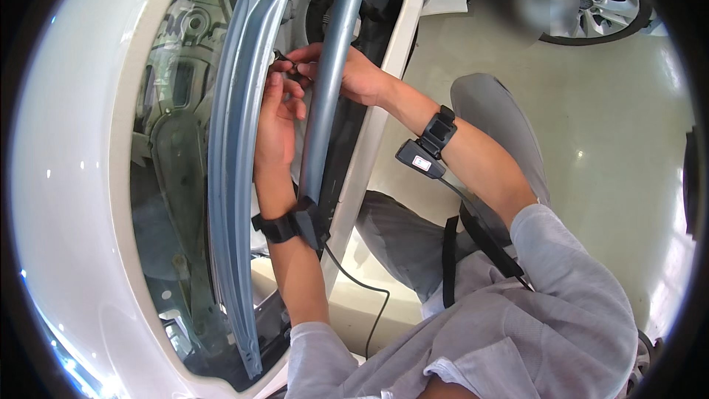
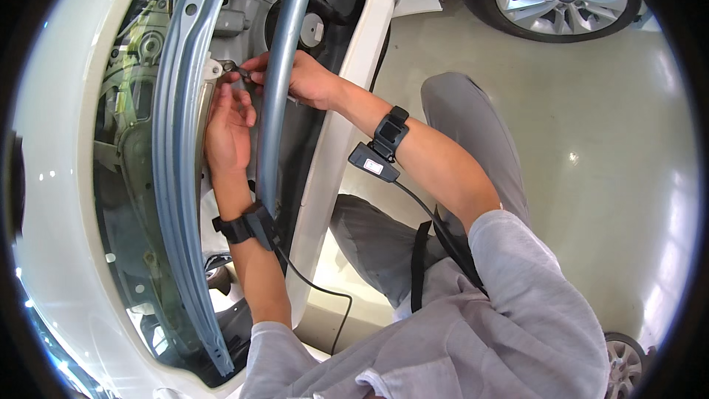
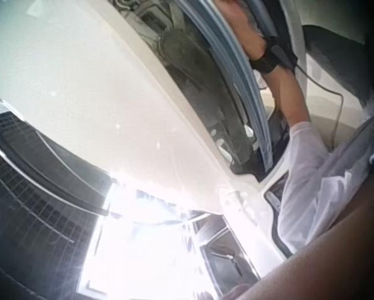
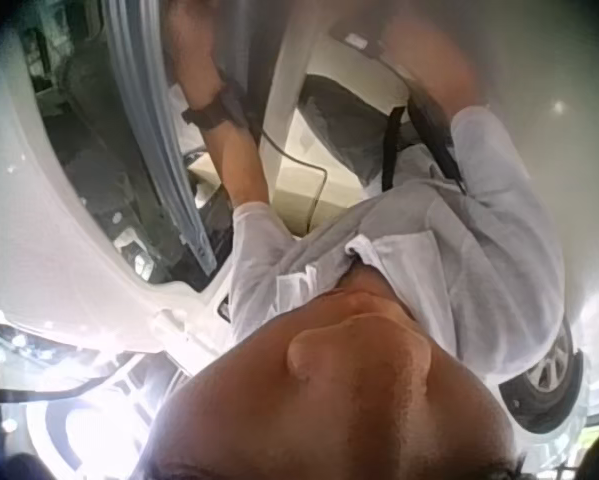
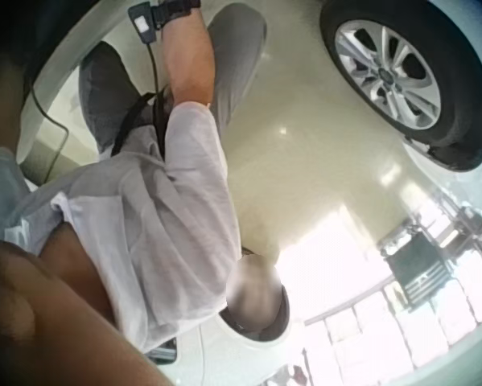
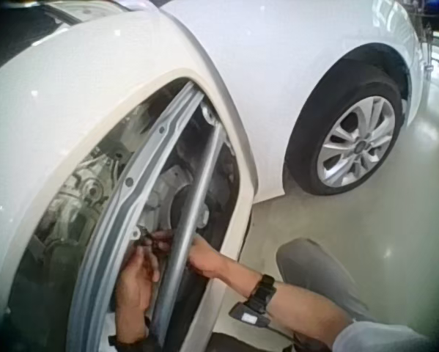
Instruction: Use a wrench and screwdriver to adjust and repair internal components of a car door.
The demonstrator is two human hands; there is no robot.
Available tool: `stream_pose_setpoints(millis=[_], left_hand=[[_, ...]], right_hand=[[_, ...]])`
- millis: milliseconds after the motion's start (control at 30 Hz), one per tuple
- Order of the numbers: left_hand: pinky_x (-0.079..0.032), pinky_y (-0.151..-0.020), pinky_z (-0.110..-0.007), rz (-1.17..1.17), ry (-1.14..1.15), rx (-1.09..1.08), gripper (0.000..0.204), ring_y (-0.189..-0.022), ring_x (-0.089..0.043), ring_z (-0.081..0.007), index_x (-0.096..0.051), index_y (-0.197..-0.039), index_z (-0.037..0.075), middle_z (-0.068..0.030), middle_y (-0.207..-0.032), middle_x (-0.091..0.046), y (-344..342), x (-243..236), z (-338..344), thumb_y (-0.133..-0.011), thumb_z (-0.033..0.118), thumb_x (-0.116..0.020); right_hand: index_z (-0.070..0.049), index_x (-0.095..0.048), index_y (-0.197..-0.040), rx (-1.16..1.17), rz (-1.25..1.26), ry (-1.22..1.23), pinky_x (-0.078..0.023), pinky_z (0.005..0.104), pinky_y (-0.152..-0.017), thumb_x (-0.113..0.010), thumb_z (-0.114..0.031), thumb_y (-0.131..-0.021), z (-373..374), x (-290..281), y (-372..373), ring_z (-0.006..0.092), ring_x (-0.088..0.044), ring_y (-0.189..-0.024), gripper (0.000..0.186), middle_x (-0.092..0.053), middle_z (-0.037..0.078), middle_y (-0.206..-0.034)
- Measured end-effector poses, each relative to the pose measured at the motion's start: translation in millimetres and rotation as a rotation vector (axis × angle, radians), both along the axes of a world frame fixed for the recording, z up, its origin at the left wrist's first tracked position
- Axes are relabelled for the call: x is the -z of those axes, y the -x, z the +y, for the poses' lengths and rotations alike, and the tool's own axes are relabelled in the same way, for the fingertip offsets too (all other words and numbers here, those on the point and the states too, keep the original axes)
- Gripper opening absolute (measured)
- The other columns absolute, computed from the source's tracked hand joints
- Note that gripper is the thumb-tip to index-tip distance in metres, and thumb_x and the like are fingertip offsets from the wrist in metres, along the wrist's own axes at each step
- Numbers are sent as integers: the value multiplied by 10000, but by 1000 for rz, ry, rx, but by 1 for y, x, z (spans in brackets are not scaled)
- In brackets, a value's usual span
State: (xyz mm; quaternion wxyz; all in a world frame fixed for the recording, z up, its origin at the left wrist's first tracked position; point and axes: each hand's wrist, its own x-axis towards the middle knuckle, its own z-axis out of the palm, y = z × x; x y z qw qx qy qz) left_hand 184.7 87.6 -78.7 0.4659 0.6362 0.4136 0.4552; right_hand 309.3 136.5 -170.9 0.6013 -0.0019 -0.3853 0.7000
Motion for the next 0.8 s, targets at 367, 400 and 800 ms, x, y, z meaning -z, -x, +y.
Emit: stream_pose_setpoints(millis=[367, 400, 800], left_hand=[[-299, -492, -212, -50, -263, -79, 217, -575, -377, -57, -507, -857, 90, 26, -791, -485, -11, 10, -25, -916, 298, -483], [-300, -495, -214, -47, -261, -81, 217, -567, -374, -59, -511, -846, 86, 24, -773, -487, -11, 10, -25, -914, 290, -487], [-293, -509, -218, 25, -278, -265, 242, -558, -372, -57, -537, -860, 54, 15, -699, -478, -7, 13, -13, -897, 292, -512]], right_hand=[[-4, -550, -1121, -113, 107, -119, -469, 274, -728, -604, -140, -847, 0, -2, 2, 126, -560, -849, 311, -587, 62, -981], [-6, -558, -1113, -103, 94, -132, -472, 276, -720, -612, -138, -841, 2, -2, 1, 128, -566, -850, 308, -588, 61, -973], [-6, -556, -1121, -171, 84, -102, -478, 289, -774, -649, -90, -797, 8, 5, 6, 152, -579, -898, 347, -584, 74, -992]])
